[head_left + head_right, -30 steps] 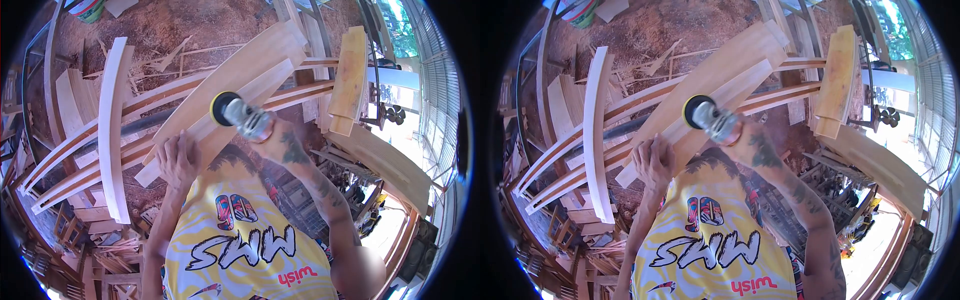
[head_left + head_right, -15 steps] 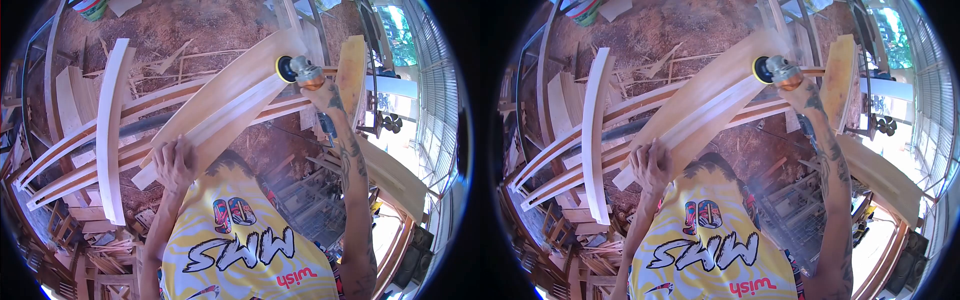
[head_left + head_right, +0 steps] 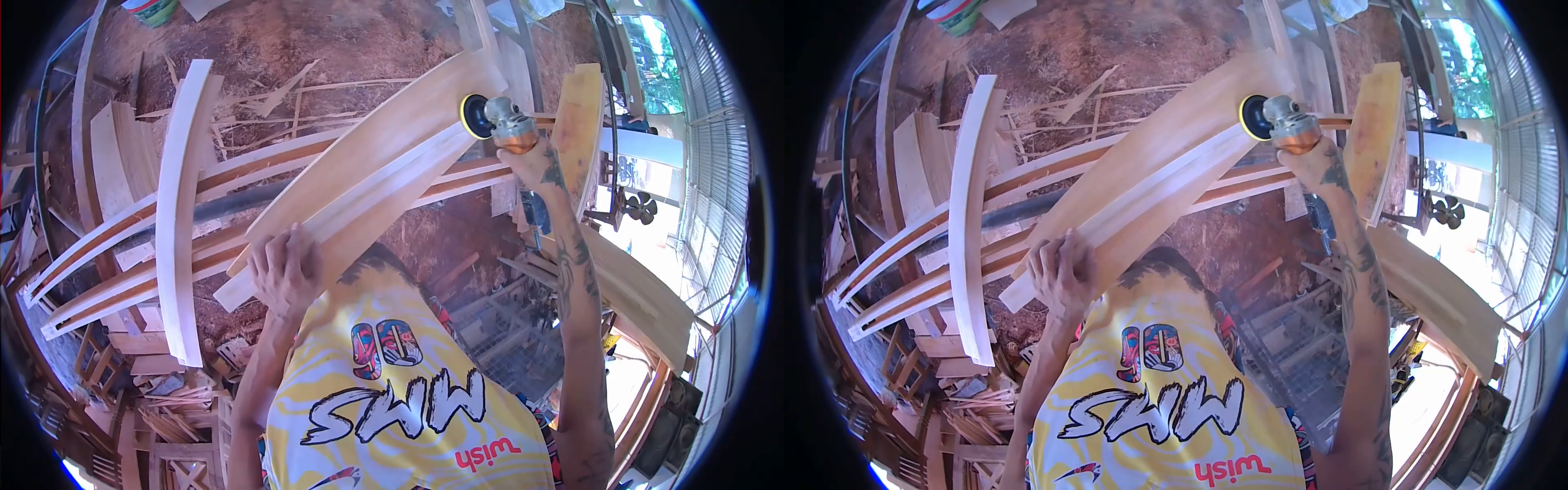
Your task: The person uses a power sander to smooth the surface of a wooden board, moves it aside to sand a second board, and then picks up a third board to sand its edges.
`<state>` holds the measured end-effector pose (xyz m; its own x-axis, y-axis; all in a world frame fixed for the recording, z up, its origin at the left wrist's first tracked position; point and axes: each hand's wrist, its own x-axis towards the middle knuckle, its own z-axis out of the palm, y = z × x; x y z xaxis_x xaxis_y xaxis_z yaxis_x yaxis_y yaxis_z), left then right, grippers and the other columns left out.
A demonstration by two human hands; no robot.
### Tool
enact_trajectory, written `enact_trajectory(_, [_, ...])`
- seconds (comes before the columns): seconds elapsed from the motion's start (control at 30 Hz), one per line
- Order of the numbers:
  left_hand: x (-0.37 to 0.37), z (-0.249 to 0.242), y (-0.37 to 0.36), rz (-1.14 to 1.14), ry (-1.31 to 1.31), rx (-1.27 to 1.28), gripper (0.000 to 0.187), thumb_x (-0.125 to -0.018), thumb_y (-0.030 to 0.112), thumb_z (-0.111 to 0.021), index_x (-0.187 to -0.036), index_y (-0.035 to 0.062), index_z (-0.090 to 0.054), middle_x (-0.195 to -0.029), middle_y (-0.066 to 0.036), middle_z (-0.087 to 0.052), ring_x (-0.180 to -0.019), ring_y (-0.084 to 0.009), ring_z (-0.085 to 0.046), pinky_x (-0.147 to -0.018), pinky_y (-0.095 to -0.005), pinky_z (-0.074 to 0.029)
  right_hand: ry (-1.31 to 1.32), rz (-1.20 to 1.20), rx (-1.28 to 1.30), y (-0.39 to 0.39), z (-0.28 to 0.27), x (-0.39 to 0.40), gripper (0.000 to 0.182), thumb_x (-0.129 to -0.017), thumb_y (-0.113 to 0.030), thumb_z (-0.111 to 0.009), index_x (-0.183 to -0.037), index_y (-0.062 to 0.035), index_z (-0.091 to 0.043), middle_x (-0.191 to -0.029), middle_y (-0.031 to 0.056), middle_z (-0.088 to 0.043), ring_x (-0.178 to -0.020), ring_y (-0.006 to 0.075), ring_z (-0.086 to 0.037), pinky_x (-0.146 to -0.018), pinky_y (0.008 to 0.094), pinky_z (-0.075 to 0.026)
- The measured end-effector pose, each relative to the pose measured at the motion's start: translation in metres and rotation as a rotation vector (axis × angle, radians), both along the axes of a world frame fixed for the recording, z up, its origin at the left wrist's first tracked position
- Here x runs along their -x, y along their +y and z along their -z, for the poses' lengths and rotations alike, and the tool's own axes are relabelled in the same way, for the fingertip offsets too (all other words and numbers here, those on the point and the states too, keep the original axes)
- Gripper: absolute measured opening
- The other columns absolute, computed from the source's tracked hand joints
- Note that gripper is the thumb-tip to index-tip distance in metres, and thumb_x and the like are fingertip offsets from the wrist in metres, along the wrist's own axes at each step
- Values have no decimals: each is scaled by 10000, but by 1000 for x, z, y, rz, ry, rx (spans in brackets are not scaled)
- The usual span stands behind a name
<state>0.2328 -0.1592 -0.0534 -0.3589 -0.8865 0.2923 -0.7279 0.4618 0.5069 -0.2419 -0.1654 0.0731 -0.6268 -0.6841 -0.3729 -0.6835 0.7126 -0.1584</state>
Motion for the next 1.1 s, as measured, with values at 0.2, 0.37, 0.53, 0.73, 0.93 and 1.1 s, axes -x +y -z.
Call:
enact_trajectory(0.2, [0,-3,-1,-5,7,-7,540,-859,221,-890,-1356,63,-747,-1206,-110,-683,-1140,-374,-650,-1010,-530,-525,-158,-234,204,9,2,-89,578,-798,-308,-895,-1281,-36,-730,-1054,250,-813,-1038,426,-805,-911,484,-634])
enact_trajectory(0.37, [-3,-8,0,32,-8,22,554,-873,243,-872,-1379,65,-734,-1235,-94,-671,-1146,-347,-650,-950,-505,-522,-252,-393,144,22,8,-172,485,-795,-287,-896,-1135,9,-718,-1003,295,-784,-995,513,-765,-857,537,-638])
enact_trajectory(0.53, [-14,-12,-5,140,-70,33,539,-904,204,-846,-1412,71,-722,-1294,-115,-658,-1213,-366,-614,-1029,-537,-494,-316,-348,249,40,-15,-199,514,-812,-311,-907,-1144,21,-700,-946,280,-777,-953,486,-779,-817,534,-631])
enact_trajectory(0.73, [-10,-41,-32,198,-43,-73,223,-915,123,-822,-1112,41,-757,-970,-81,-715,-921,-300,-681,-845,-441,-537,-391,-293,390,68,-45,-208,505,-818,-289,-924,-1174,-7,-704,-1005,259,-778,-968,455,-784,-825,507,-630])
enact_trajectory(0.93, [0,-19,-50,78,134,-48,185,-880,53,-818,-1062,59,-788,-1060,-84,-712,-979,-311,-663,-918,-461,-514,-290,-269,283,74,-8,-200,538,-808,-291,-931,-1235,-39,-723,-1049,234,-796,-1001,461,-782,-857,507,-633])
enact_trajectory(1.1, [-2,-12,-51,116,142,-64,195,-868,39,-819,-1059,67,-795,-1017,-78,-712,-949,-298,-658,-910,-439,-491,-288,-237,349,69,8,-175,539,-800,-296,-929,-1206,-6,-726,-1047,252,-801,-1011,469,-785,-866,512,-638])
